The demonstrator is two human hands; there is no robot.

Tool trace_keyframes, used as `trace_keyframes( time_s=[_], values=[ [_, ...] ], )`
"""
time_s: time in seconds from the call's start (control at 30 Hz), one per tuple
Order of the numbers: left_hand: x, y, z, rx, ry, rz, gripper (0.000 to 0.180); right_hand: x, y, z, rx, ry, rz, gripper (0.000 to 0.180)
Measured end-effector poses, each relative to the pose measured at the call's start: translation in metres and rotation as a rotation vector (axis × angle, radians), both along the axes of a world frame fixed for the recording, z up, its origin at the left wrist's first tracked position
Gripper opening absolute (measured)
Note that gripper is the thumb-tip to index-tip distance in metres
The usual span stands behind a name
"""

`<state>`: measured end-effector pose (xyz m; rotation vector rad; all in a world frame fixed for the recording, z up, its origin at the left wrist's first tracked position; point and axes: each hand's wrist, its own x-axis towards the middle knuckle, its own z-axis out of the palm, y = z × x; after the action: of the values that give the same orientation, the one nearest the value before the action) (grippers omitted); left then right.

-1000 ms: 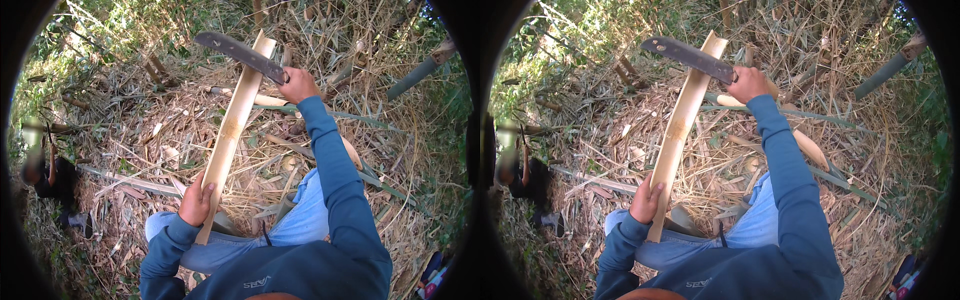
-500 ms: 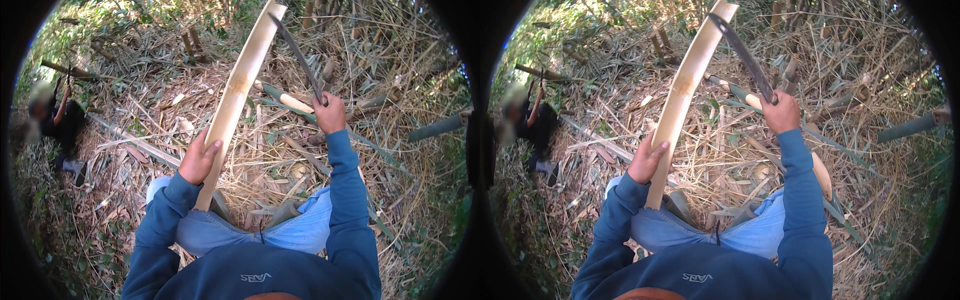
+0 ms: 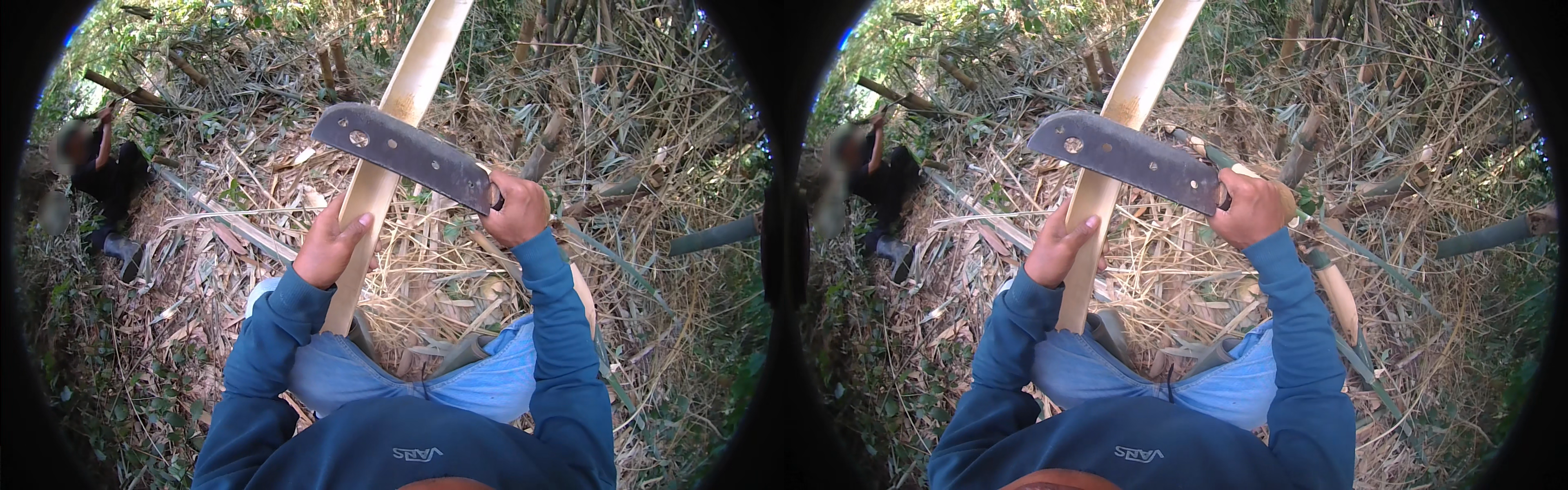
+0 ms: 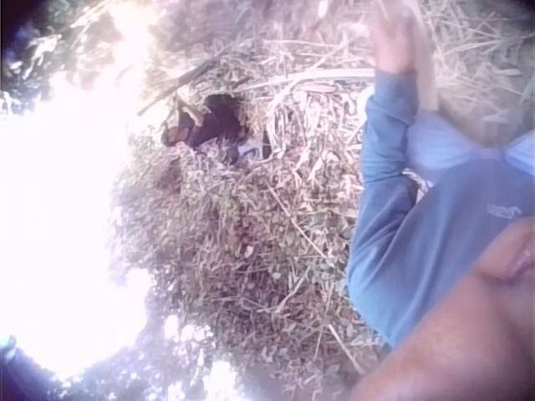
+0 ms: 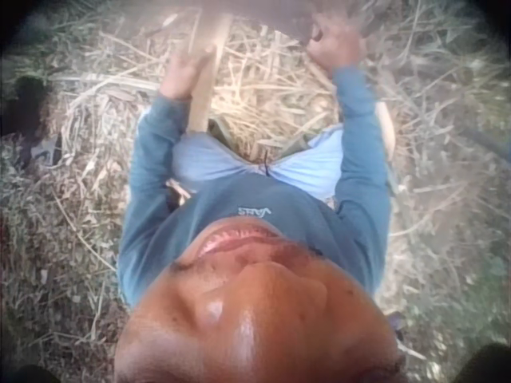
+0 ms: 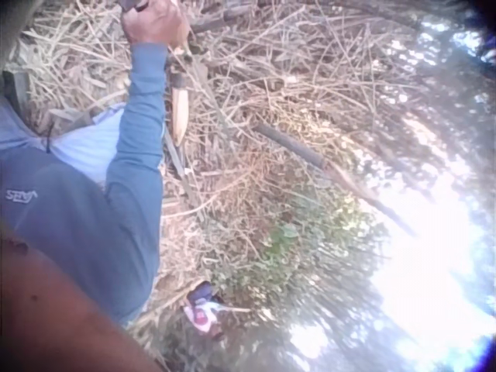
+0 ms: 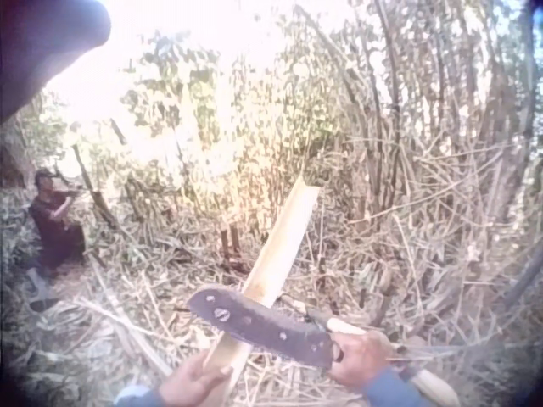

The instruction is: The person sits on the ground and uses a machete to shave and shape a long piece of split bamboo. They repeatedly scrape the surface and edges, turning the piece to work different sides. Another person is visible in the background also working with bamboo.

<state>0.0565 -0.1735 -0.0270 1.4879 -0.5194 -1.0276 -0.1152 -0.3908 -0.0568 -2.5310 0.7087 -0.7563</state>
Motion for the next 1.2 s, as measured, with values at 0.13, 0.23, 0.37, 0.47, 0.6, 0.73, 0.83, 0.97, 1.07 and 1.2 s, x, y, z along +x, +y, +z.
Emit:
trace_keyframes(
  time_s=[0.13,0.23,0.37,0.47,0.6,0.73,0.83,0.97,1.07,1.2],
  values=[
    [-0.001,0.0,-0.005,0.024,-0.046,-0.023,0.049,0.001,0.005,-0.001,-0.065,-0.028,0.049,0.027],
    [-0.006,-0.001,-0.007,0.051,-0.093,-0.072,0.048,0.001,0.009,-0.001,-0.095,-0.048,0.064,0.031],
    [-0.008,0.006,-0.028,0.137,-0.62,-0.16,0.043,0.002,0.014,0.01,-0.106,-0.012,0.009,0.03],
    [-0.019,0.0,-0.015,0.189,-0.741,-0.133,0.038,-0.003,0.009,0.012,-0.081,0.036,-0.098,0.029],
    [-0.023,-0.002,-0.011,0.222,-0.897,-0.12,0.036,-0.006,0.015,0.014,-0.044,0.029,-0.063,0.027],
    [-0.027,-0.002,-0.006,0.187,-1.04,-0.114,0.034,-0.009,-0.001,0.02,-0.125,-0.034,-0.081,0.027],
    [-0.029,0.0,-0.003,0.194,-1.036,-0.137,0.032,-0.013,-0.014,0.02,0.056,-0.015,-0.266,0.028],
    [-0.029,-0.002,-0.004,0.185,-0.975,-0.193,0.029,-0.017,-0.013,0.016,-0.122,-0.1,-0.087,0.03],
    [-0.033,-0.002,-0.001,0.163,-1.016,-0.205,0.029,-0.021,-0.024,0.022,-0.079,-0.076,-0.29,0.029],
    [-0.022,-0.011,0.004,0.13,-1.153,-0.247,0.028,-0.034,-0.038,0.032,0.047,-0.121,-0.334,0.029]
  ],
)
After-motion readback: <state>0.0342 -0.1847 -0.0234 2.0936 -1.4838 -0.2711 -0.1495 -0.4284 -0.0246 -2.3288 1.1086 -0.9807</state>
